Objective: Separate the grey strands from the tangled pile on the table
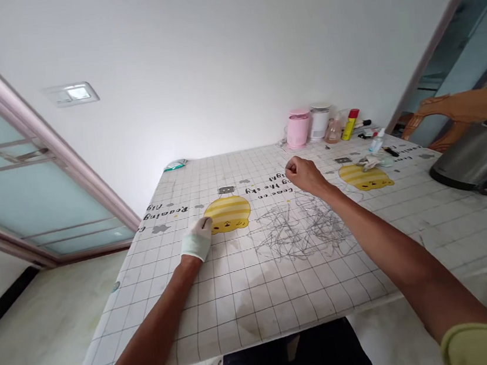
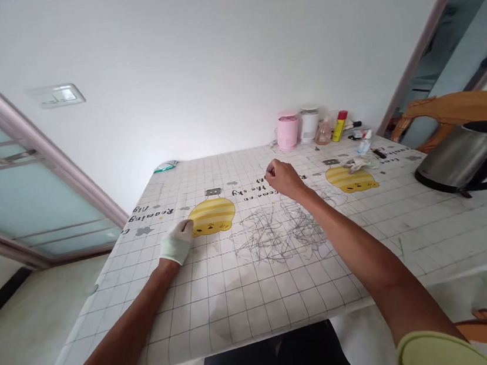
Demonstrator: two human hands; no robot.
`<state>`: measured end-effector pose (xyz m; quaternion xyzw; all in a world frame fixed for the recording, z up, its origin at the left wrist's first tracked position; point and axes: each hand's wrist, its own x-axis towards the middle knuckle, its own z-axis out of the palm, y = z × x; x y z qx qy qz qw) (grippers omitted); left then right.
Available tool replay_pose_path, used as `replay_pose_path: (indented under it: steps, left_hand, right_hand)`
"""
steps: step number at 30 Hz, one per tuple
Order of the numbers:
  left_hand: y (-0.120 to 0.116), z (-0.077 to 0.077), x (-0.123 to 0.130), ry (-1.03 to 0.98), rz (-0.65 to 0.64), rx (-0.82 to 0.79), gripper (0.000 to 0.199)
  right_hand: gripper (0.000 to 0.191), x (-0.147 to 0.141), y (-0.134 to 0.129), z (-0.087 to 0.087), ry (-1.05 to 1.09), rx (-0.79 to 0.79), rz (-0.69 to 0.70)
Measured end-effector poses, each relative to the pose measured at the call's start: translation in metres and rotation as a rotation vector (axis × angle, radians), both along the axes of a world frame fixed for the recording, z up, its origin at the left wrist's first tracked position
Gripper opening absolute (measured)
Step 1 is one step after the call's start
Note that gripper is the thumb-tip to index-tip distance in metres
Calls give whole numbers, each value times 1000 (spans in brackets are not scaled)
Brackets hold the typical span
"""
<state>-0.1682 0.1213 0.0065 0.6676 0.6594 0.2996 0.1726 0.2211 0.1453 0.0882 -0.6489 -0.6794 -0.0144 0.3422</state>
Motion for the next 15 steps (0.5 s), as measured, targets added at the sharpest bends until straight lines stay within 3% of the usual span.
replay_pose_path:
  steps: [4, 8, 11, 15]
  left_hand:
    - [-16, 43, 22, -207, -76, 86, 38]
    - [-30, 78, 46, -460, -136, -33, 50]
    - [-32, 84, 54, -586, -206, -140, 44]
    - [-27, 71, 54, -711, -307, -184, 34]
  right_hand:
    - [6, -47, -29, 3, 228, 10, 204]
    - [10, -82, -48, 4, 373, -73, 375]
    - [12, -100, -56, 2, 373, -109, 463]
    - [14, -116, -59, -6, 374, -165, 537]
